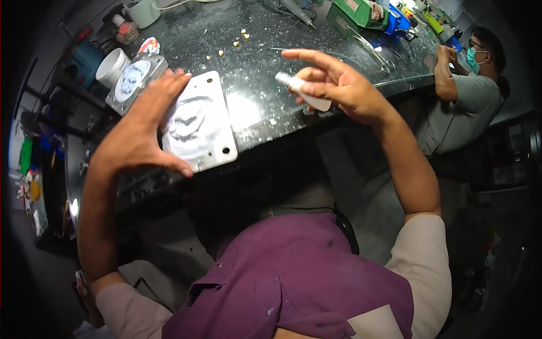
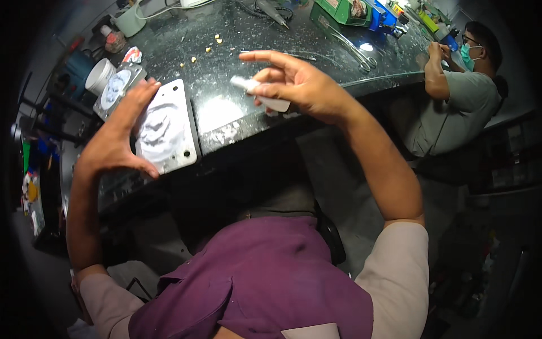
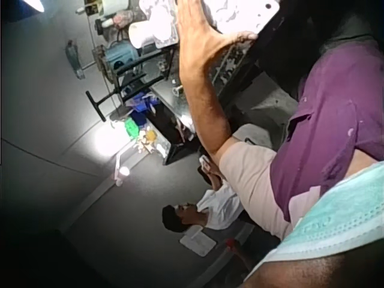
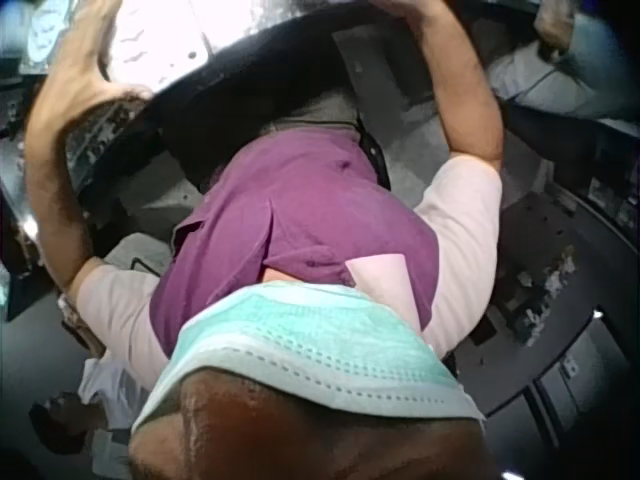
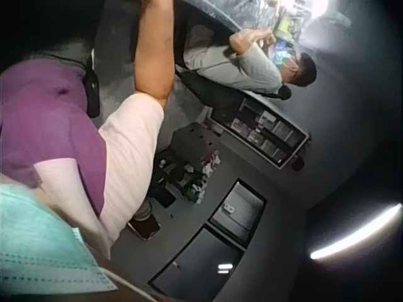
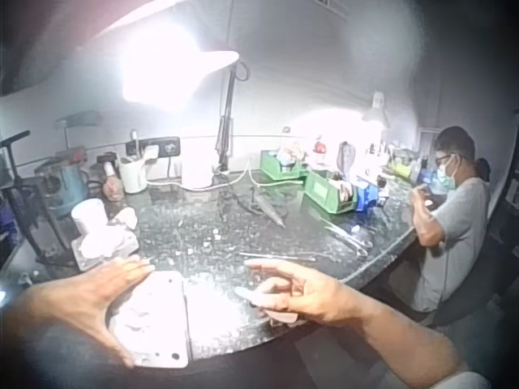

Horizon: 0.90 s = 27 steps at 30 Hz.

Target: The person uses a tool to apply material into a dental mold and then places several dental crowns into the mold one by one by hand.

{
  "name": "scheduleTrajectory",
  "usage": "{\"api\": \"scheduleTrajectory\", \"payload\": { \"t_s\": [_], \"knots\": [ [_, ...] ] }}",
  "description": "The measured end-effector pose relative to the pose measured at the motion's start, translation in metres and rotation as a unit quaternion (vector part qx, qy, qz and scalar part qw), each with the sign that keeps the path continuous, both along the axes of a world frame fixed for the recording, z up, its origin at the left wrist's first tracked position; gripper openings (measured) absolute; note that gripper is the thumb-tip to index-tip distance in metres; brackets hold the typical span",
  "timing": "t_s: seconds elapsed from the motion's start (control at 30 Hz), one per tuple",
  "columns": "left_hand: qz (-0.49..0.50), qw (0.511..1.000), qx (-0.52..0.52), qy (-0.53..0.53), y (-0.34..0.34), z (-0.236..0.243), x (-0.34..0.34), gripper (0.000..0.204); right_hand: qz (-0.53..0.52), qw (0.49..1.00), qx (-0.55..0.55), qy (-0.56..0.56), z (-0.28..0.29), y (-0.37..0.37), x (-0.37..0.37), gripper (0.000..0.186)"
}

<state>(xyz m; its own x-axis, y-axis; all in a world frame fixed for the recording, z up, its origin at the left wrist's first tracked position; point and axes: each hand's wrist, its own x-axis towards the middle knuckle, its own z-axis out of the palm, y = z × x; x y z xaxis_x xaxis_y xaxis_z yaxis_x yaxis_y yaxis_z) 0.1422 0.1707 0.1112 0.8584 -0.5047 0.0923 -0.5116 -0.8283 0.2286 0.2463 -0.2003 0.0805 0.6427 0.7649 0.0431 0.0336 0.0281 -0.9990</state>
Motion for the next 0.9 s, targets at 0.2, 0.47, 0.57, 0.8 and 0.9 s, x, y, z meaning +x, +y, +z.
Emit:
{"api": "scheduleTrajectory", "payload": {
  "t_s": [0.2, 0.47, 0.57, 0.8, 0.9],
  "knots": [
    [0.159, 0.979, -0.020, -0.128, -0.028, -0.032, -0.029, 0.134, -0.018, 0.926, -0.159, -0.341, -0.006, 0.026, 0.026, 0.025],
    [0.371, 0.906, -0.201, -0.033, -0.040, -0.029, -0.063, 0.105, 0.048, 0.815, -0.214, -0.536, 0.003, 0.023, 0.046, 0.036],
    [0.376, 0.873, -0.310, -0.010, -0.035, -0.038, -0.072, 0.096, 0.063, 0.817, -0.215, -0.532, 0.001, 0.023, 0.050, 0.034],
    [0.399, 0.830, -0.370, -0.119, -0.028, -0.080, -0.111, 0.082, 0.036, 0.810, -0.219, -0.543, 0.004, 0.021, 0.038, 0.032],
    [0.369, 0.826, -0.396, -0.156, -0.027, -0.087, -0.119, 0.068, 0.018, 0.815, -0.215, -0.537, 0.010, 0.021, 0.032, 0.030]
  ]
}}
